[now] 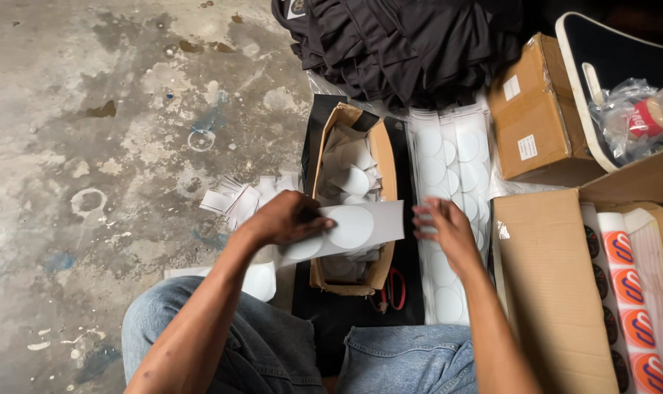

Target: The person sits on the floor and uses scissors to cut circular stickers from a long white sheet. They repeatedly cut out individual circles and place them into a cardboard box.

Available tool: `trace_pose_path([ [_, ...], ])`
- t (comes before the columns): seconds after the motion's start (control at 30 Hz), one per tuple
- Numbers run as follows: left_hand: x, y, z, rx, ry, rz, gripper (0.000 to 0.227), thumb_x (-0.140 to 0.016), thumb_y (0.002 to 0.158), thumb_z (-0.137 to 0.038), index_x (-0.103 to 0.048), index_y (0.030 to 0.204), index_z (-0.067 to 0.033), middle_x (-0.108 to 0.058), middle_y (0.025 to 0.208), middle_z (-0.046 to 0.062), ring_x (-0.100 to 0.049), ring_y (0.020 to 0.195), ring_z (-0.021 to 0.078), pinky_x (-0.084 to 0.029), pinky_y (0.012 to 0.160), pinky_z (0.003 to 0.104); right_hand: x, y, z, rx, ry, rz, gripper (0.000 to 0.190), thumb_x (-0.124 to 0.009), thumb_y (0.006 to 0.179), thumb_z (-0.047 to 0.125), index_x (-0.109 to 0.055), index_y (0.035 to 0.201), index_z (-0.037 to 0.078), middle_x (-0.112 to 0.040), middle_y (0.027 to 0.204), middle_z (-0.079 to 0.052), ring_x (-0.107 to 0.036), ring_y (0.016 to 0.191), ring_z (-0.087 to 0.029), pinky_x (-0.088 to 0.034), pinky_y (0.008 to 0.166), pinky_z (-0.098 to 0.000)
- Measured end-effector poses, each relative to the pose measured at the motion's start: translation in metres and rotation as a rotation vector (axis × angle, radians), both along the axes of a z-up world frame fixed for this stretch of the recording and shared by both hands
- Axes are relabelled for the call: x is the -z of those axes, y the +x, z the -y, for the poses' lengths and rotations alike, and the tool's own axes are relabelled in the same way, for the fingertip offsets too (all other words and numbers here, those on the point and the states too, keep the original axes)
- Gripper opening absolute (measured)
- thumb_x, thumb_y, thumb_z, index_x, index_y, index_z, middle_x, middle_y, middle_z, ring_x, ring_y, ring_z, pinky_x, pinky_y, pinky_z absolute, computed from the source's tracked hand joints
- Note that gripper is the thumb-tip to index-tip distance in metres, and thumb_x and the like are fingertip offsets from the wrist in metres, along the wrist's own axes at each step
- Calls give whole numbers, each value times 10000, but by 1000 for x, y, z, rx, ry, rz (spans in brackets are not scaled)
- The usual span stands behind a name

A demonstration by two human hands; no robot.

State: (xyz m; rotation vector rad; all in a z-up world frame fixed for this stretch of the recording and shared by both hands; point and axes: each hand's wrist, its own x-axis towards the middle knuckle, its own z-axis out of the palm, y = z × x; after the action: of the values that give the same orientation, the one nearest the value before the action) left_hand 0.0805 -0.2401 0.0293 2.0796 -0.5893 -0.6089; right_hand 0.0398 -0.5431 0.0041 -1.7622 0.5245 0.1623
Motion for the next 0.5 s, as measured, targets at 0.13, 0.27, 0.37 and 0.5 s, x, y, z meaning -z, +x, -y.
trace_pose_path([
  [0.13, -8, 10, -22, -30, 59, -96, 283, -574, 795, -329, -701, 855, -84, -703, 818, 141, -647, 882, 351, -484, 813, 438, 42, -80, -23, -95, -413, -325, 353, -575, 877, 96, -514, 1166, -97, -601, 1077, -285, -621, 965, -401, -561, 755, -445],
  [0.27, -1, 23, -35, 3, 150, -128, 306, -636, 765, -447, -712, 832, -159, -705, 763, -32, -553, 656, 63, -436, 607, 269, 123, -104, -17, -247, -660, -349, 442, -850, 589, 366, -636, 870, 99, -720, 807, -4, -677, 754, -147, -503, 652, -268],
  [0.37, -7, 22, -42, -24, 154, -161, 330, -645, 772, -449, -673, 761, -120, -607, 663, -24, -481, 607, 85, -392, 553, 281, 135, -97, -9, -252, -801, -314, 555, -884, 509, 402, -614, 874, 83, -710, 826, -36, -671, 803, -217, -486, 666, -331],
  [0.5, -13, 21, -49, -63, 119, -171, 339, -660, 776, -429, -640, 709, -98, -592, 640, -30, -473, 589, 93, -370, 530, 287, 133, -90, 3, -304, -805, -531, 254, -779, 569, 292, -656, 689, 105, -706, 617, -8, -664, 659, -105, -479, 599, -253],
])
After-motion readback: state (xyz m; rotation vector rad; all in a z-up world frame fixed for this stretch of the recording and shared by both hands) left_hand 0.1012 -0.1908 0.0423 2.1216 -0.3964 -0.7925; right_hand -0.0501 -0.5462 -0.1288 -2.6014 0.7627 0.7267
